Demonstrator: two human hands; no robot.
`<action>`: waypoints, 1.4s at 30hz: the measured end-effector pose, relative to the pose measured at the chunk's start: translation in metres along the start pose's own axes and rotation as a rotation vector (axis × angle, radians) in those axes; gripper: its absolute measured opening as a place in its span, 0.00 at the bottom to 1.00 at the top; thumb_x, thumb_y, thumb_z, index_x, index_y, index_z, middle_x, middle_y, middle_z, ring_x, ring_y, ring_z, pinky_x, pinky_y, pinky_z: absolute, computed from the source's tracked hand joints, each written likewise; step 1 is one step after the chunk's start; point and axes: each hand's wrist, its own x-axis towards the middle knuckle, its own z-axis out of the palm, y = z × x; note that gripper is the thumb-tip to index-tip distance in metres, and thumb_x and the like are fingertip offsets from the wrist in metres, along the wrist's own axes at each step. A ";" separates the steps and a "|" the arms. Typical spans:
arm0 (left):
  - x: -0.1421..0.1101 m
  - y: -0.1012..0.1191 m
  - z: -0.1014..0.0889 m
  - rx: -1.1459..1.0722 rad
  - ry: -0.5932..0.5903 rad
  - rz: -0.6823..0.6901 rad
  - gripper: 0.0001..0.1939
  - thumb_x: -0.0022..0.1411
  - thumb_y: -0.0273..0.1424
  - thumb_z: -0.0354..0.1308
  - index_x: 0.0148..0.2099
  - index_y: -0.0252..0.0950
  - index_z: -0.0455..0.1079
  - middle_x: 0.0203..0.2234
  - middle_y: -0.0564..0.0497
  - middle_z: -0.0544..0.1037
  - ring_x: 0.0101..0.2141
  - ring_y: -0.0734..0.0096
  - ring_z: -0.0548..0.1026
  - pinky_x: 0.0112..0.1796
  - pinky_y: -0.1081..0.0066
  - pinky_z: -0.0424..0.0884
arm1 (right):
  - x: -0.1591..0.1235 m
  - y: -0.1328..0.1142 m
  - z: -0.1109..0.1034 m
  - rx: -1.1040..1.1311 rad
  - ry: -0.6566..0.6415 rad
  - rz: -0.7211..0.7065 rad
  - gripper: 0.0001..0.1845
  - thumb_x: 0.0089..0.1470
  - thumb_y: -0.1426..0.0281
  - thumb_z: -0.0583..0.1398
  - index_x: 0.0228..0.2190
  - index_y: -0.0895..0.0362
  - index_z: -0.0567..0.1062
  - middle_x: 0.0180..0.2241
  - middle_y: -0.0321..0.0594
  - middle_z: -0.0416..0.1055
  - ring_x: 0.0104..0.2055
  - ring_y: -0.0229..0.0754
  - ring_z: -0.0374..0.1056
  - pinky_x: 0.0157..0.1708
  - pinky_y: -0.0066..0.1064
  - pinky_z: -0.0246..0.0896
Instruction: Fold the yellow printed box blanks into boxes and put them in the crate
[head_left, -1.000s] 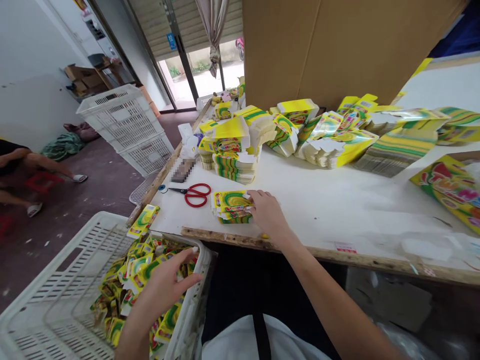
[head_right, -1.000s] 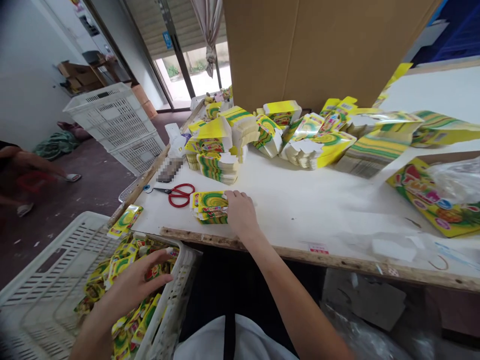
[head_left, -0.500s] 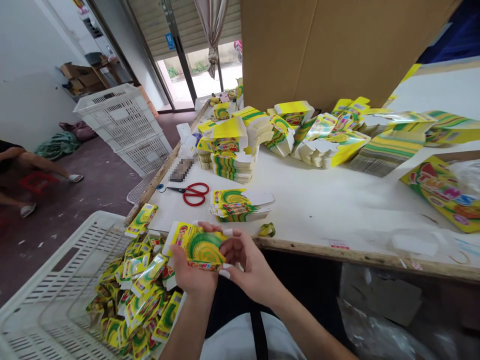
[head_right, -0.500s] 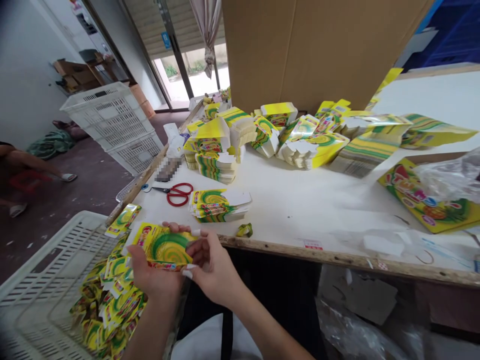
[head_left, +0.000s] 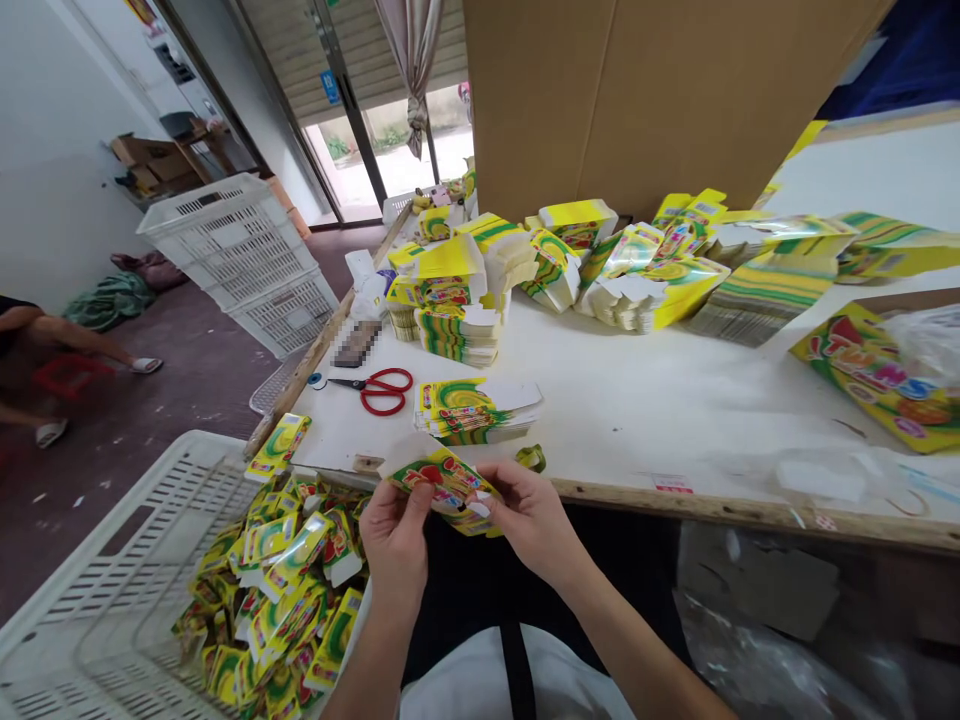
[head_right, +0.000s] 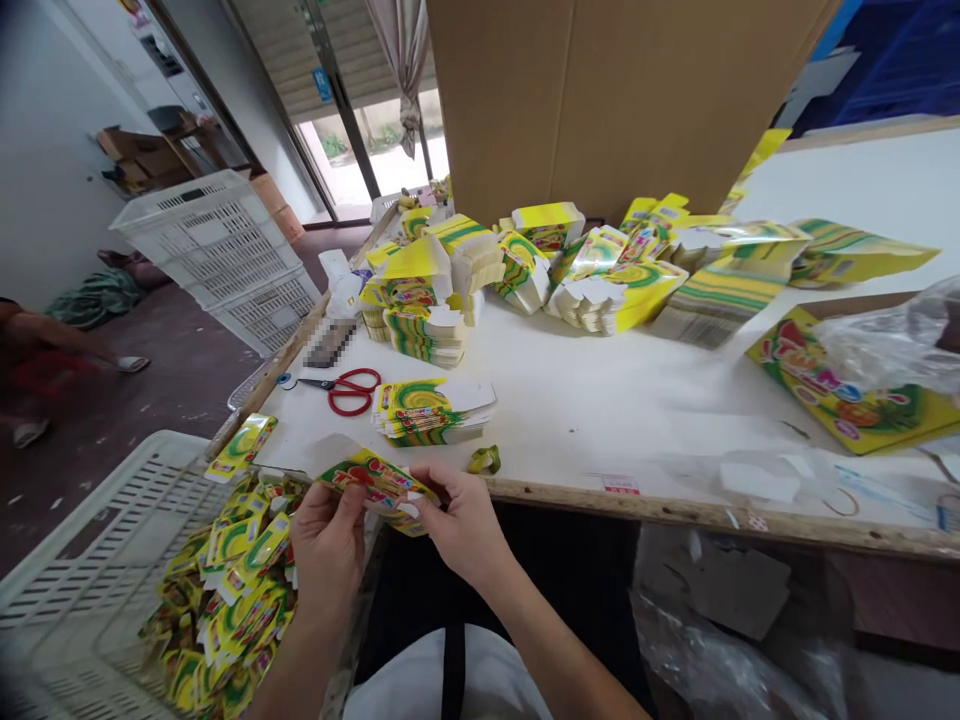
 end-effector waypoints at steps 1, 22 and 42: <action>0.003 0.004 -0.006 0.040 -0.034 0.010 0.12 0.52 0.35 0.69 0.39 0.37 0.76 0.31 0.52 0.81 0.33 0.69 0.78 0.38 0.73 0.74 | 0.001 0.001 -0.006 -0.061 0.025 -0.041 0.08 0.50 0.71 0.60 0.35 0.55 0.77 0.31 0.38 0.76 0.33 0.43 0.71 0.34 0.33 0.67; -0.019 0.020 0.001 1.043 -0.707 0.076 0.45 0.49 0.32 0.68 0.63 0.37 0.45 0.56 0.39 0.68 0.53 0.51 0.70 0.51 0.53 0.68 | -0.018 -0.003 -0.002 0.100 -0.015 0.218 0.26 0.57 0.54 0.59 0.53 0.54 0.70 0.57 0.47 0.66 0.60 0.54 0.61 0.60 0.49 0.54; -0.004 0.017 -0.007 1.061 -0.585 0.289 0.26 0.53 0.27 0.61 0.53 0.39 0.57 0.45 0.45 0.70 0.46 0.56 0.72 0.46 0.57 0.71 | -0.016 0.008 -0.018 -0.471 -0.011 -0.307 0.33 0.57 0.80 0.53 0.62 0.51 0.59 0.63 0.47 0.57 0.64 0.46 0.55 0.61 0.43 0.55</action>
